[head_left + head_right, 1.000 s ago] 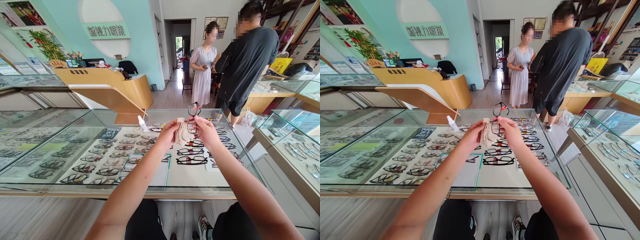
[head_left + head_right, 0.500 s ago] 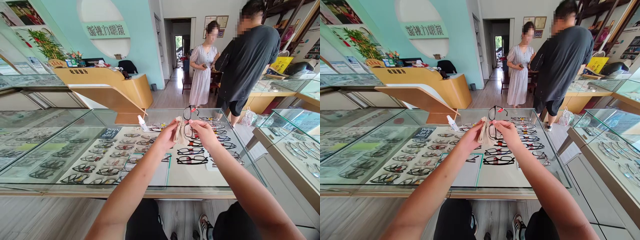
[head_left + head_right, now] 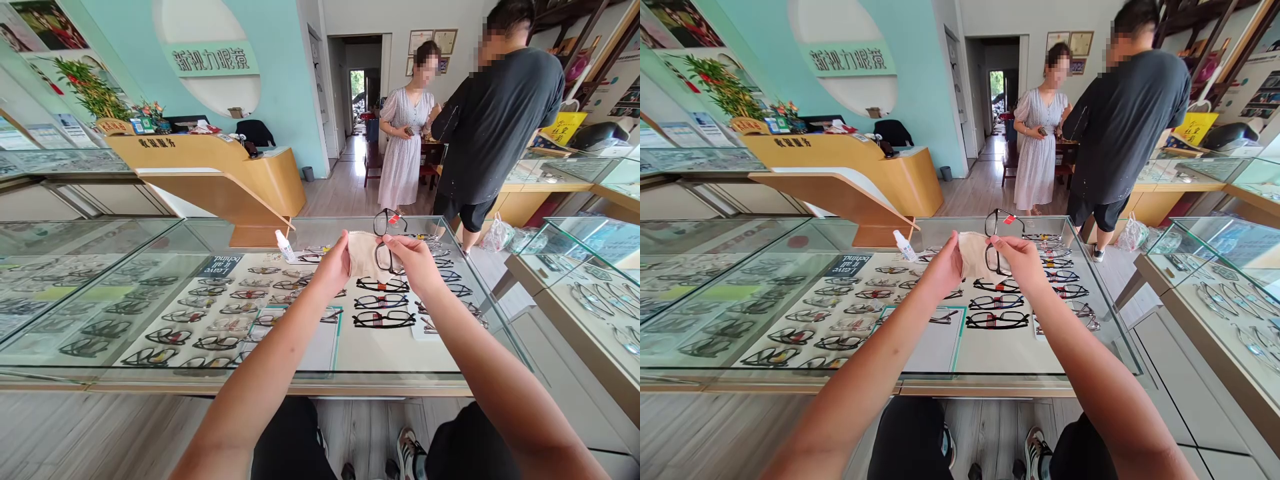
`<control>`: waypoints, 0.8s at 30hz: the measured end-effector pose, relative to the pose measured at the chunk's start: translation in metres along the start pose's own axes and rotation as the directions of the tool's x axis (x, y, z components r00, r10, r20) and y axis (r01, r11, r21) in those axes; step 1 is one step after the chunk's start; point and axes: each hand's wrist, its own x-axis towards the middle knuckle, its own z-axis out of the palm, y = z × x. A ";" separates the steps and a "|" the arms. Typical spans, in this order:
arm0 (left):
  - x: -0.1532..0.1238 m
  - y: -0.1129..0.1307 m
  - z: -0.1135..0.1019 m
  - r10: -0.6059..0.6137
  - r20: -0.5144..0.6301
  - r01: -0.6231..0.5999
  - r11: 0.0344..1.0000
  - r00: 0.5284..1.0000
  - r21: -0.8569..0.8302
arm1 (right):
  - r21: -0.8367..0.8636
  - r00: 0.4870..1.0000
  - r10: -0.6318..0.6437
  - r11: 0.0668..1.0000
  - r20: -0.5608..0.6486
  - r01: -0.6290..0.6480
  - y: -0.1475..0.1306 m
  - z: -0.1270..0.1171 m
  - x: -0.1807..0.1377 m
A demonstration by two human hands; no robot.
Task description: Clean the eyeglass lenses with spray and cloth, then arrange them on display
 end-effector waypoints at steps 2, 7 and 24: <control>-0.001 -0.001 -0.002 0.101 -0.029 -0.099 0.992 0.994 0.082 | 0.012 1.000 0.013 1.000 0.000 -0.013 -0.002 -0.002 0.001; -0.001 -0.003 -0.006 0.325 -0.129 -0.272 0.909 0.937 0.316 | 0.092 0.999 0.015 0.996 0.031 -0.018 -0.008 -0.004 0.002; -0.002 0.000 -0.009 0.603 -0.122 -0.457 0.707 0.788 0.540 | 0.081 0.999 0.016 0.997 0.051 -0.020 -0.010 -0.004 -0.001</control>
